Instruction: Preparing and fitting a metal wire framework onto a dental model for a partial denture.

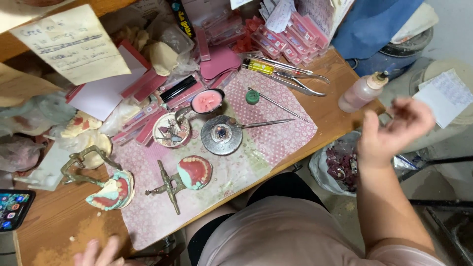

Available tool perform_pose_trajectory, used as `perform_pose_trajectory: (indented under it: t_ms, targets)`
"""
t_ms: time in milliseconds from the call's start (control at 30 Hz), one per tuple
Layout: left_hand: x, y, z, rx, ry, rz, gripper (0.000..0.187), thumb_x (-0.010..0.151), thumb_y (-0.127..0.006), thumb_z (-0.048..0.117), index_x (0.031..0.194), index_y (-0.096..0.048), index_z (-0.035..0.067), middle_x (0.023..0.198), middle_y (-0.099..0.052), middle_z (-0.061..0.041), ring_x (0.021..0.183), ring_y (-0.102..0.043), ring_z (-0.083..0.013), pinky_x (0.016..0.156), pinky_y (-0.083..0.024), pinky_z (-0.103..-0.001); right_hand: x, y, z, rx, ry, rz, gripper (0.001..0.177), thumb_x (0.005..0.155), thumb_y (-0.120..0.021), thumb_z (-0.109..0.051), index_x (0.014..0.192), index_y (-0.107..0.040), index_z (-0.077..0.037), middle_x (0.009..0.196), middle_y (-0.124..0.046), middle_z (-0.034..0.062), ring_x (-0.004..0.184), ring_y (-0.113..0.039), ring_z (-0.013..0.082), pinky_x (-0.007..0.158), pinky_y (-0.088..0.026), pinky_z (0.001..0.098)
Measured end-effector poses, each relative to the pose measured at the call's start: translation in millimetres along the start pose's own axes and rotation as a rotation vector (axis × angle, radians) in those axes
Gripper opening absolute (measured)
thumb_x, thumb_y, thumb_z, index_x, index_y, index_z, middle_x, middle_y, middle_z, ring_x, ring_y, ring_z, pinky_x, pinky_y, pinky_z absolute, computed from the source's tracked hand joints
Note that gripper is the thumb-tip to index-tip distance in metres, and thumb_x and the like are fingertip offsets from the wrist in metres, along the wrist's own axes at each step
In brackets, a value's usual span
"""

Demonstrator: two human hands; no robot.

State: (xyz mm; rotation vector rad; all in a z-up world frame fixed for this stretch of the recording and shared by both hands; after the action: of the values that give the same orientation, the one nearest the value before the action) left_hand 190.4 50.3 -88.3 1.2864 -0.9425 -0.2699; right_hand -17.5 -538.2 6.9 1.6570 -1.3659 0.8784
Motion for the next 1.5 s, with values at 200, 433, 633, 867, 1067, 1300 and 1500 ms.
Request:
perform_pose_trajectory:
  t_ms: [200,433,633,867,1067,1300,1500]
  targets:
    - [81.6,59.4,78.7,-0.578,0.194,0.498,0.009,0.111,-0.056,0.015,0.116,-0.060,0.008,0.102,-0.076,-0.007,0.099,-0.071,-0.0217,0.104,-0.041,-0.035,22.1,-85.8,-20.7,-0.240,0.188,-0.645,0.009,0.105,-0.059,0.006,0.108,-0.068,0.004,0.102,-0.069,0.0198,0.093,-0.061,0.0400,0.086,-0.047,0.0488]
    - [111.2,54.1,86.8,-0.610,0.043,0.512,0.012,0.103,-0.061,0.010,0.102,-0.071,0.003,0.090,-0.078,-0.008,0.088,-0.075,-0.0205,0.087,-0.050,-0.034,43.4,-161.6,32.4,-0.941,-0.122,-1.220,0.035,0.107,-0.054,-0.028,0.094,-0.074,-0.003,0.087,-0.076,0.0178,0.081,-0.074,0.0418,0.065,-0.061,0.0517]
    - [114.9,53.5,82.9,-0.708,0.149,0.513,0.010,0.107,-0.057,0.008,0.101,-0.063,0.002,0.086,-0.076,-0.008,0.084,-0.073,-0.0242,0.090,-0.051,-0.038,43.1,-170.5,20.2,-1.153,-0.147,-1.520,0.034,0.106,-0.053,-0.028,0.101,-0.082,-0.011,0.094,-0.080,0.0085,0.091,-0.076,0.0366,0.061,-0.061,0.0453]
    - [115.7,53.3,80.1,-0.689,0.126,0.466,0.011,0.105,-0.060,0.008,0.099,-0.066,0.001,0.089,-0.077,-0.007,0.088,-0.073,-0.0250,0.090,-0.050,-0.039,43.8,-133.5,12.2,-0.974,-0.008,-1.212,0.030,0.100,-0.058,-0.031,0.101,-0.075,-0.007,0.095,-0.076,0.0127,0.086,-0.072,0.0363,0.061,-0.057,0.0465]
    - [110.5,51.3,76.6,-0.670,0.146,0.482,0.009,0.104,-0.062,0.005,0.100,-0.068,0.000,0.092,-0.078,-0.008,0.091,-0.073,-0.0281,0.092,-0.050,-0.041,32.9,-63.9,-33.6,0.093,-0.175,-0.488,0.011,0.101,-0.056,-0.013,0.105,-0.054,-0.003,0.130,-0.054,0.0160,0.119,-0.051,0.0275,0.098,-0.052,0.0403]
    - [100.1,66.1,110.1,-0.725,0.120,0.428,0.026,0.104,-0.059,0.020,0.090,-0.077,0.009,0.092,-0.080,-0.002,0.088,-0.077,-0.0207,0.087,-0.048,-0.038,-46.4,-66.6,-97.1,1.198,-0.984,-0.351,0.027,0.104,-0.058,-0.037,0.086,-0.054,-0.017,0.119,-0.070,0.0240,0.077,-0.070,0.0237,0.112,-0.059,0.0477]
    - [94.6,82.5,161.1,-0.693,-0.090,0.547,0.017,0.102,-0.062,0.013,0.105,-0.078,0.011,0.104,-0.081,-0.003,0.093,-0.079,-0.0254,0.079,-0.056,-0.038,-114.5,-89.1,-181.8,1.252,-0.846,-0.595,0.012,0.087,-0.068,0.002,0.093,-0.058,0.001,0.110,-0.067,0.0282,0.103,-0.074,0.0375,0.090,-0.065,0.0471]
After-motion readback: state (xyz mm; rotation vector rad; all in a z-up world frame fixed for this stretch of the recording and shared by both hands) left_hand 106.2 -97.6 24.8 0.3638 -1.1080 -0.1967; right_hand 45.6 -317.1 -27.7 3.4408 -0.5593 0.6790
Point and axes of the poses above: each hand's wrist, its own x-axis towards the middle knuckle, its own y-axis out of the back of the hand, z = x × y, the point moved 5 cm from there along x, towards the middle knuckle
